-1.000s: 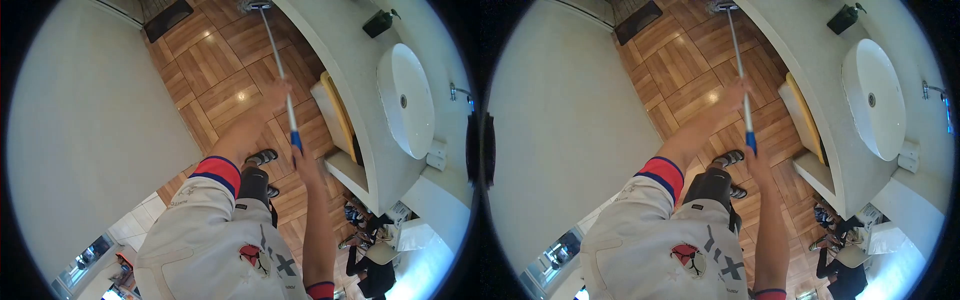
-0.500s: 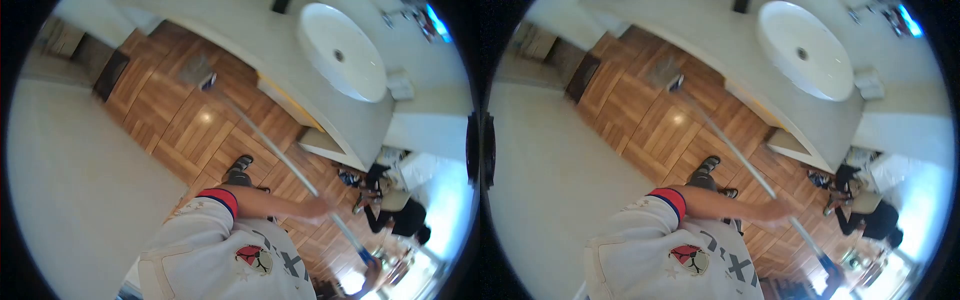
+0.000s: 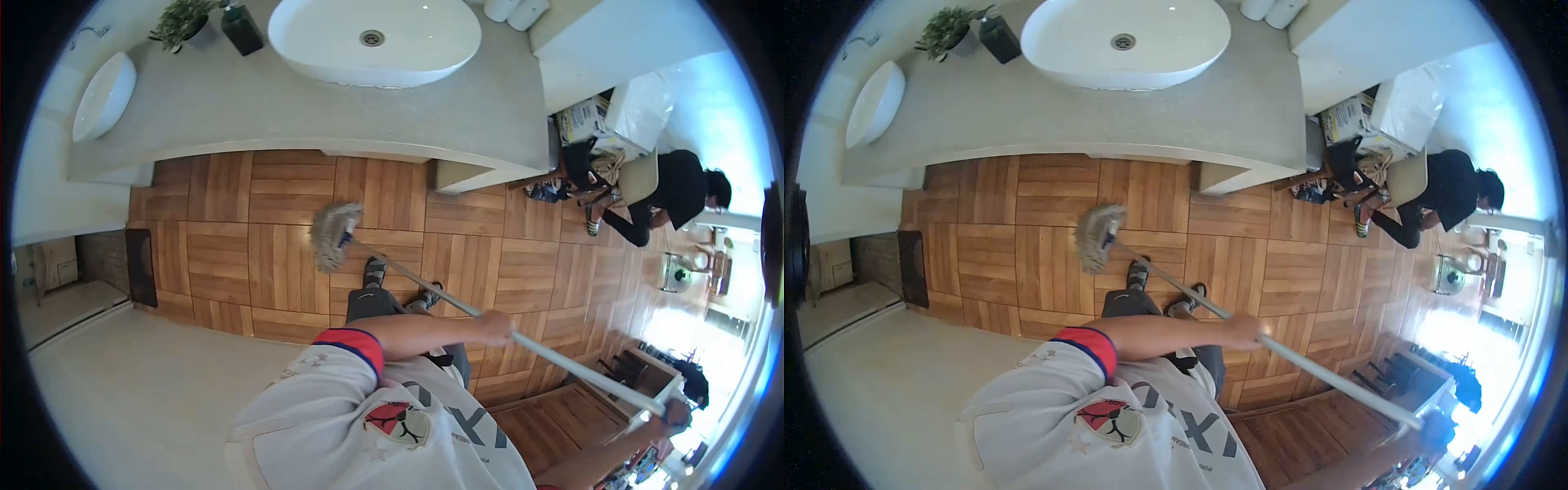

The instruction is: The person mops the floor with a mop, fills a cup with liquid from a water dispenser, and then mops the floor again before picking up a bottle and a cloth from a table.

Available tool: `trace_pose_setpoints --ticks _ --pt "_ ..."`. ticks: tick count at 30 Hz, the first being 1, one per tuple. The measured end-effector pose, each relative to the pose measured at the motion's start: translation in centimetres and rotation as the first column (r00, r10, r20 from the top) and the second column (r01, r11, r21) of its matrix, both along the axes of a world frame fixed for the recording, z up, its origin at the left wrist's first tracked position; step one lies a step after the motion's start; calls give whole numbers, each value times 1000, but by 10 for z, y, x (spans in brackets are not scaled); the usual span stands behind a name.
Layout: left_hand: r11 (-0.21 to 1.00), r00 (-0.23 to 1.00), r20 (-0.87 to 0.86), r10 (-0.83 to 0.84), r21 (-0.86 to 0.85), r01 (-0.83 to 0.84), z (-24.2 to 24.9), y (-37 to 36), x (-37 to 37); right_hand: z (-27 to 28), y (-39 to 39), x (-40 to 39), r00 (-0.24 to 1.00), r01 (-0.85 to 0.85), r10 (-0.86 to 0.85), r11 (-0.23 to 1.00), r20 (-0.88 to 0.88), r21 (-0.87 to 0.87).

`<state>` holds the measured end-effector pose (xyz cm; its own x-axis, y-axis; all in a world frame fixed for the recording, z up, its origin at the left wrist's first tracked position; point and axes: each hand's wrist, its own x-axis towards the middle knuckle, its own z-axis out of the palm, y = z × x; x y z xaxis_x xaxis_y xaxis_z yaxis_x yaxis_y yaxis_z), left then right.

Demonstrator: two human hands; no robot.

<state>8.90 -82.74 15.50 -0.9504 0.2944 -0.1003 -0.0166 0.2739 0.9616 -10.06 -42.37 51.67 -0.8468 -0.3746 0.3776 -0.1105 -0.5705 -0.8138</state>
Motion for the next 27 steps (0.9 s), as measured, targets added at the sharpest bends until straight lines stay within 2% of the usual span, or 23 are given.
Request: trace_pose_setpoints --ticks 1,2,3,4,5,6,7,8,9,10,11,12,13,14,16,18,20,22,23,24,25,26,27 --pt "998 997 47 59 -21 -58 -6 -19 13 -22 -35 7 991 117 -118 993 66 26" --pt "986 986 -4 165 2 -165 -62 -16 24 -61 -87 21 964 227 -233 972 130 62" --pt "966 966 23 259 -33 -258 -79 -43 42 -93 -131 33 801 525 -540 841 257 131" --pt "914 927 -41 374 -155 -376 -88 -74 64 -122 -171 49 846 439 -485 869 220 228" --pt "818 858 -33 513 -284 -500 -99 -100 86 -158 -193 59 731 496 -569 823 377 278" --pt "608 733 -218 644 -436 -664 -137 -121 116 -183 -230 72 517 610 -690 712 508 347" --pt "587 707 -233 667 -419 -692 -143 -149 135 -207 -249 89 529 503 -710 704 466 502" --pt "558 716 -213 665 -494 -666 -168 -164 151 -227 -253 95 447 473 -671 738 591 481" --pt "579 765 -140 629 -572 -581 -167 -181 161 -239 -253 94 362 443 -613 776 703 449" --pt "595 800 -53 597 -639 -487 -159 -188 163 -241 -250 86 361 430 -605 784 710 448" --pt "589 797 -48 602 -647 -484 -141 -191 152 -239 -244 78 403 362 -521 846 753 392" --pt "656 833 130 538 -685 -317 -115 -196 139 -235 -236 70 437 292 -433 897 788 331" --pt "707 830 302 469 -692 -147 -101 -199 124 -229 -228 57 436 284 -422 902 795 324" --pt "697 826 298 479 -701 -151 -98 -198 105 -221 -219 43 480 256 -399 916 781 310" --pt "808 874 421 240 -586 60 -93 -173 66 -206 -183 14 519 214 -371 928 770 304" --pt "837 966 187 176 -545 -47 -109 -131 23 -194 -131 -19 580 268 -406 914 706 305" --pt "918 983 182 -10 -388 81 -88 -78 -45 -160 -87 -50 604 407 -637 763 479 502" --pt "919 991 90 -96 -374 123 -119 8 -102 -118 -9 -91 730 446 -568 817 379 365" --pt "922 988 127 -84 -366 125 -85 46 -132 -92 39 -107 818 471 -561 779 125 413" --pt "967 994 27 -104 -232 107 -65 85 -157 -45 62 -118 778 320 -435 895 452 311" --pt "981 990 -16 -139 -142 135 -43 120 -181 -12 180 -145 798 235 -328 942 505 240" --pt "984 991 -23 -131 -128 127 -33 158 -198 3 183 -144 797 247 -337 939 502 238" --pt "989 980 -133 -146 -8 146 -21 191 -214 20 180 -138 791 419 -513 852 333 315"
